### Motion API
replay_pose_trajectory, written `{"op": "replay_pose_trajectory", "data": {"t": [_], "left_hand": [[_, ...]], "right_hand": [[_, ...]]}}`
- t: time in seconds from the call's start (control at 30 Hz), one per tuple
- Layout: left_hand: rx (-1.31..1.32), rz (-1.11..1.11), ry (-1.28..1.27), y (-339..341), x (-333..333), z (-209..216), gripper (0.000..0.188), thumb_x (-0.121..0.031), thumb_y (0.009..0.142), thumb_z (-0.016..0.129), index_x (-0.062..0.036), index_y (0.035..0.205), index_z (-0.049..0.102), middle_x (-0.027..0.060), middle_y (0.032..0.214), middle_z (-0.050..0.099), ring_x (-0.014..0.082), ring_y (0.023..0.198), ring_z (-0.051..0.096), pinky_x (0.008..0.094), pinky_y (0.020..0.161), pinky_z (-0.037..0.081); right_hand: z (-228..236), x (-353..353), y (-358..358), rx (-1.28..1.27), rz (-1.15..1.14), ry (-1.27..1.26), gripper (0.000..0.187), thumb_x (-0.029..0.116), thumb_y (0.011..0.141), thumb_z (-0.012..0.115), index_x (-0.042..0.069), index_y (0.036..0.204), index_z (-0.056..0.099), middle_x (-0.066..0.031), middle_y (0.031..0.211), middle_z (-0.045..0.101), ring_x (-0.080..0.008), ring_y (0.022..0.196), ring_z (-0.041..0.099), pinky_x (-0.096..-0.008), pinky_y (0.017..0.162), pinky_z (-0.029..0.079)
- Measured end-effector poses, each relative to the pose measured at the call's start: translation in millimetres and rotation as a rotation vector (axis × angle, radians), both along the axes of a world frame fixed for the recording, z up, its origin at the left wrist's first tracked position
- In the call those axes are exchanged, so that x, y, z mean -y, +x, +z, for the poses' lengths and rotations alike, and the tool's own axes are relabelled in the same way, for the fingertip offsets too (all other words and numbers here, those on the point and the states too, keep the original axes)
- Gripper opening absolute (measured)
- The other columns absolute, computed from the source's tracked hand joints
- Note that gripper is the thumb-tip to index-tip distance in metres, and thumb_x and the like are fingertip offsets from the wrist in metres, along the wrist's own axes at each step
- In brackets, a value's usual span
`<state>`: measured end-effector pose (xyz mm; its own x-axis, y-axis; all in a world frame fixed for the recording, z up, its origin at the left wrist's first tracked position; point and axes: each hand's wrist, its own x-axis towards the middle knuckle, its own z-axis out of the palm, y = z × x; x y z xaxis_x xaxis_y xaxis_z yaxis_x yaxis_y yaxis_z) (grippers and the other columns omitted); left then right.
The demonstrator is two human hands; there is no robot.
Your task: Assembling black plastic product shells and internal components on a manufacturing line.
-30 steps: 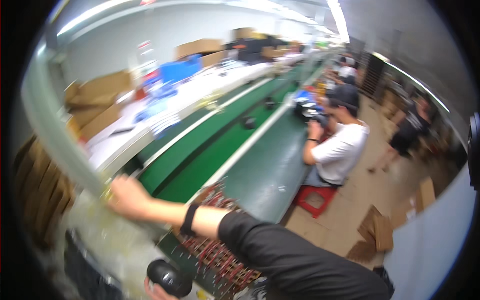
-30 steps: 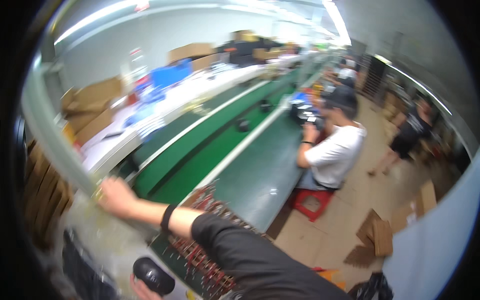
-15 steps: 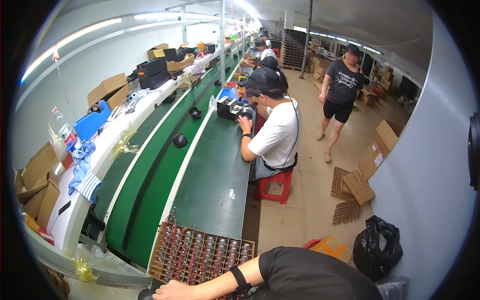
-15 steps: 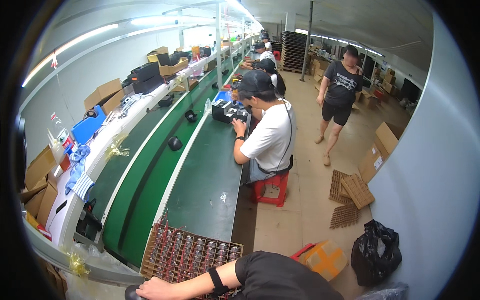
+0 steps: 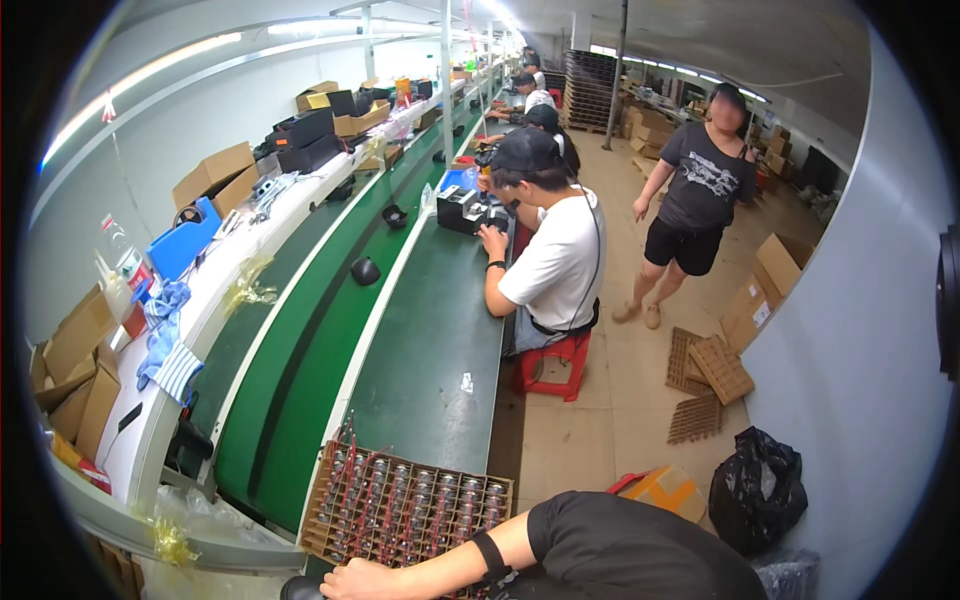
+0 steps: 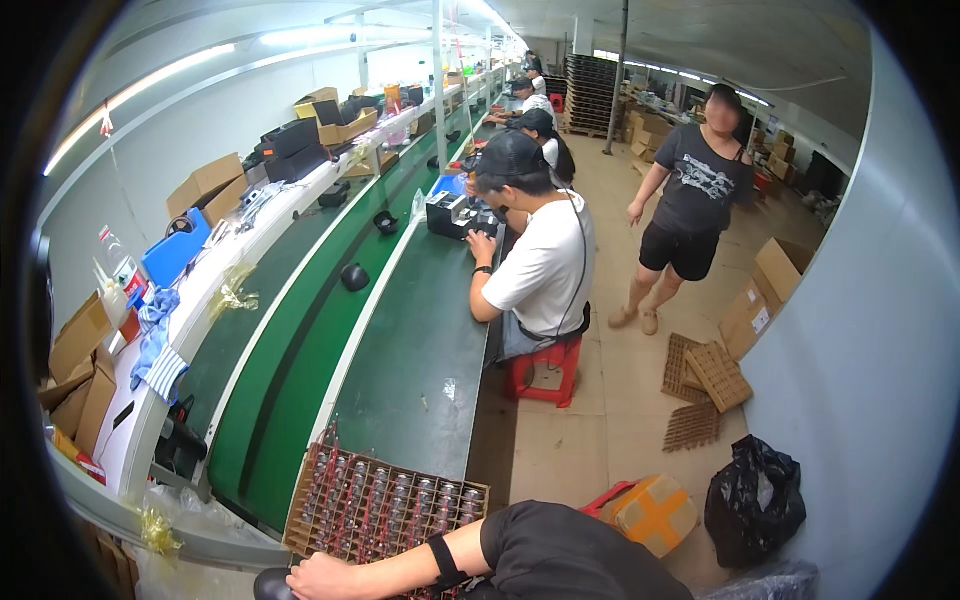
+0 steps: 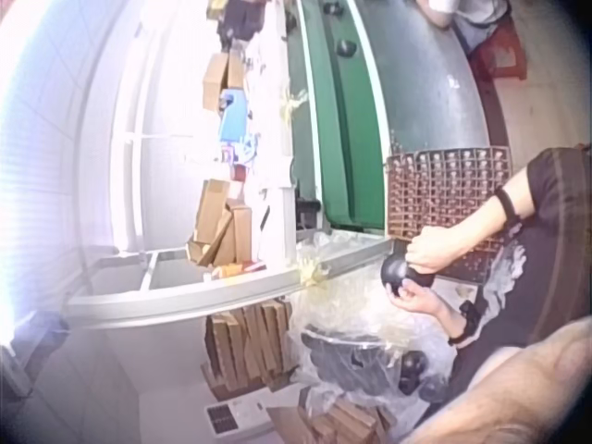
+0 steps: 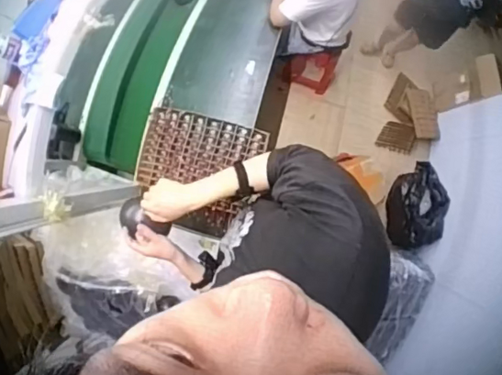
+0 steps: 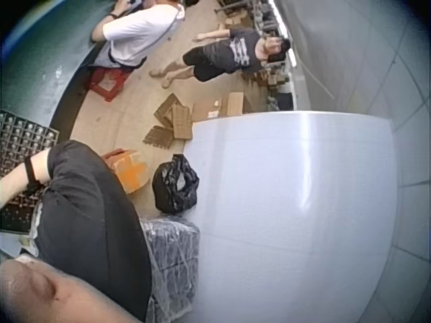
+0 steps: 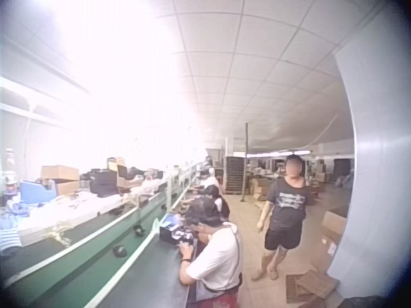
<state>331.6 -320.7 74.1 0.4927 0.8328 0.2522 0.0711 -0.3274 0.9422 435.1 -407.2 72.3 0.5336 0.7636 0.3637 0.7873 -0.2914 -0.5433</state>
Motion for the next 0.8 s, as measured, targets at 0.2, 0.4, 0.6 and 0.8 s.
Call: {"op": "replay_pose_trajectory", "data": {"t": [0.2, 0.4, 0.6, 0.8], "left_hand": [[0.013, 0.026, 0.314, -5, -18, -39, 0.018, -0.011, 0.088, 0.059, 0.0059, 0.086, 0.064, 0.0156, 0.13, 0.049, 0.0204, 0.093, 0.059, 0.0321, 0.076, 0.05], [0.146, -0.176, -0.109, 6, 11, -19, 0.053, -0.007, 0.085, 0.067, 0.0007, 0.129, 0.04, 0.0029, 0.08, 0.053, 0.0116, 0.076, 0.054, 0.0239, 0.073, 0.044], [0.123, -0.126, -0.064, -6, 8, -17, 0.049, -0.009, 0.083, 0.07, 0.001, 0.125, 0.045, 0.0001, 0.074, 0.047, 0.0076, 0.067, 0.045, 0.0204, 0.064, 0.04], [0.086, -0.154, -0.063, -9, 5, -4, 0.049, -0.012, 0.089, 0.063, 0.0001, 0.129, 0.037, 0.0067, 0.086, 0.059, 0.0114, 0.081, 0.056, 0.0226, 0.077, 0.043]], "right_hand": [[29, 13, -2, -0.326, 0.022, -0.12, 0.019, 0.02, 0.079, 0.053, 0.002, 0.078, 0.058, -0.0174, 0.074, 0.063, -0.0366, 0.07, 0.065, -0.0462, 0.058, 0.053], [27, 39, 14, -0.435, 0.089, -0.041, 0.017, 0.019, 0.082, 0.055, 0.001, 0.079, 0.056, -0.0158, 0.071, 0.063, -0.0359, 0.069, 0.064, -0.0461, 0.062, 0.051], [26, 32, 12, -0.464, 0.13, 0.046, 0.011, 0.012, 0.076, 0.059, 0.001, 0.075, 0.056, -0.0129, 0.068, 0.06, -0.0289, 0.062, 0.063, -0.0394, 0.057, 0.05], [14, 25, 9, -0.47, 0.113, 0.226, 0.008, 0.006, 0.074, 0.062, 0.0, 0.075, 0.056, -0.0122, 0.064, 0.056, -0.0244, 0.054, 0.059, -0.034, 0.052, 0.047]]}}
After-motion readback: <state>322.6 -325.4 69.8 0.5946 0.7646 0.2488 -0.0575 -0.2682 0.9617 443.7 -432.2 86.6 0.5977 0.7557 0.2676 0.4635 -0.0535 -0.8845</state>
